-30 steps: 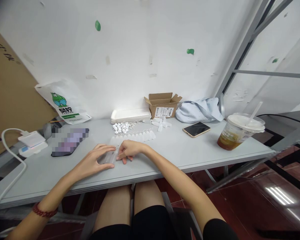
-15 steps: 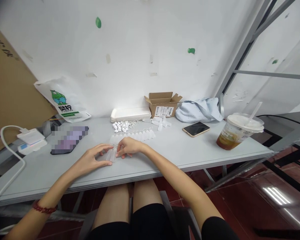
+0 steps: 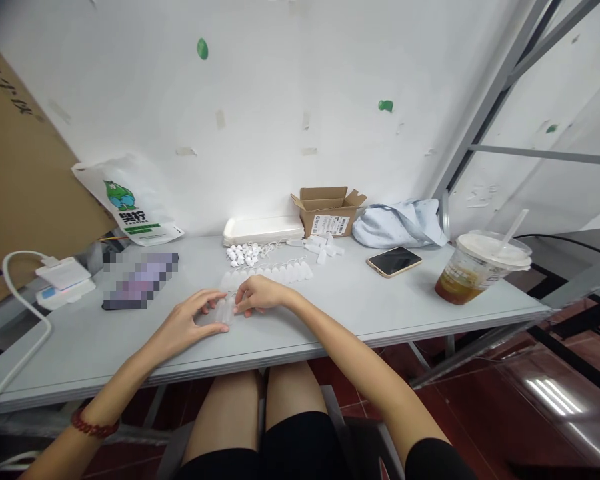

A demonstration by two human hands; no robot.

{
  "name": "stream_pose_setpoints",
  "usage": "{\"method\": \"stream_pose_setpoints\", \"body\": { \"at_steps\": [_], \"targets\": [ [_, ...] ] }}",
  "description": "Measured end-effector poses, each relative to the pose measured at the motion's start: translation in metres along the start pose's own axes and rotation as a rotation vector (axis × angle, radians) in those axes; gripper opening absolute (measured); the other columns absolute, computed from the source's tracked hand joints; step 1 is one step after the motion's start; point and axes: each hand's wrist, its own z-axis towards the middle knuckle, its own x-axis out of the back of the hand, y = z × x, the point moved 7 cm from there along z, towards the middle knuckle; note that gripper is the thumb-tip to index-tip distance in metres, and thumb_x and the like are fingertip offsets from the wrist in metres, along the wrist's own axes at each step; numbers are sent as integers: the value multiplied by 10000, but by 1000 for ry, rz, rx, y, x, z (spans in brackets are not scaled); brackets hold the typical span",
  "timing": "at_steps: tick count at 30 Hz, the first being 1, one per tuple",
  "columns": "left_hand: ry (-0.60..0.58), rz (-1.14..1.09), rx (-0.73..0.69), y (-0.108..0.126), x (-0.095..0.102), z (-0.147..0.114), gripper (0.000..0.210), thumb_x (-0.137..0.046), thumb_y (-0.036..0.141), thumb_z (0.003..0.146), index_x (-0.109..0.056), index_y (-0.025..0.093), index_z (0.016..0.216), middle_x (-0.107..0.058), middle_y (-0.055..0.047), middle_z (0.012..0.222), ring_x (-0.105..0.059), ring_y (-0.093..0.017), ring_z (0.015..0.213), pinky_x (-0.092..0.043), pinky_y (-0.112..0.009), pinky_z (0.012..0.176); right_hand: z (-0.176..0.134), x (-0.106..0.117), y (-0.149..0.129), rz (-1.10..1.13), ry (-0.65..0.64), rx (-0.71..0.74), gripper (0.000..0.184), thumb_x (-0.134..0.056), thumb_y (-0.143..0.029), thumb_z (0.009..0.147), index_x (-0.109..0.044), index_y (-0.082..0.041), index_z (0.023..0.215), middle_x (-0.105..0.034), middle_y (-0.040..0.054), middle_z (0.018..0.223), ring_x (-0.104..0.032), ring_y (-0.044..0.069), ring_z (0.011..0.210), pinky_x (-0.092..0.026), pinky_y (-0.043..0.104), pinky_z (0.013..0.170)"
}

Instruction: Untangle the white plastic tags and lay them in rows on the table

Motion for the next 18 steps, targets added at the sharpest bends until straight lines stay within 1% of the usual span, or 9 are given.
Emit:
{"method": "stream_pose_setpoints", "body": {
  "at_steps": [6,8,10,13,14,16,18],
  "targets": [
    [9,-4,14,1,0,0,638,-730,537,649,-587,213,1179,-630,-77,1089,-614,-226,904,-522,-356,752,-3,4,-1,1,-5,-5,212,-712,-273,734,-651,-106,850,-625,-37,557,-428,36,378,-353,184,422],
    [35,-1,34,1,4,1,614,-708,542,668,-590,209,1171,-632,-81,1093,-613,-229,910,-518,-347,739,-7,9,-4,5,3,-2,213,-700,-293,743,-657,-109,843,-639,-25,576,-425,35,376,-349,186,418],
    [91,16,62,2,11,5,541,-649,545,723,-610,196,1135,-644,-81,1057,-614,-218,869,-510,-338,728,-11,21,-6,18,45,4,211,-679,-308,756,-661,-114,838,-648,-13,595,-423,36,378,-335,187,409],
    [184,57,96,6,23,21,424,-551,501,802,-649,179,1059,-670,-71,962,-602,-186,745,-495,-321,708,-18,49,-1,53,178,-5,181,-657,-299,760,-657,-125,810,-645,-3,603,-426,46,386,-305,191,395],
    [208,67,101,7,26,30,385,-533,468,812,-664,175,1024,-679,-70,942,-600,-182,730,-492,-315,711,-20,61,4,56,251,-7,172,-643,-298,770,-651,-129,796,-646,1,612,-427,50,389,-304,195,397],
    [222,81,106,11,26,53,312,-513,376,815,-688,162,960,-699,-75,926,-609,-184,745,-487,-305,734,-26,90,16,0,443,-11,149,-610,-279,794,-641,-135,783,-654,11,630,-422,57,401,-334,206,428],
    [197,118,112,13,20,80,272,-495,264,797,-709,155,924,-714,-79,940,-623,-197,798,-481,-304,772,-37,121,30,-164,695,-41,124,-568,-224,817,-643,-136,772,-665,29,656,-469,82,457,-387,226,504]
  ]
}}
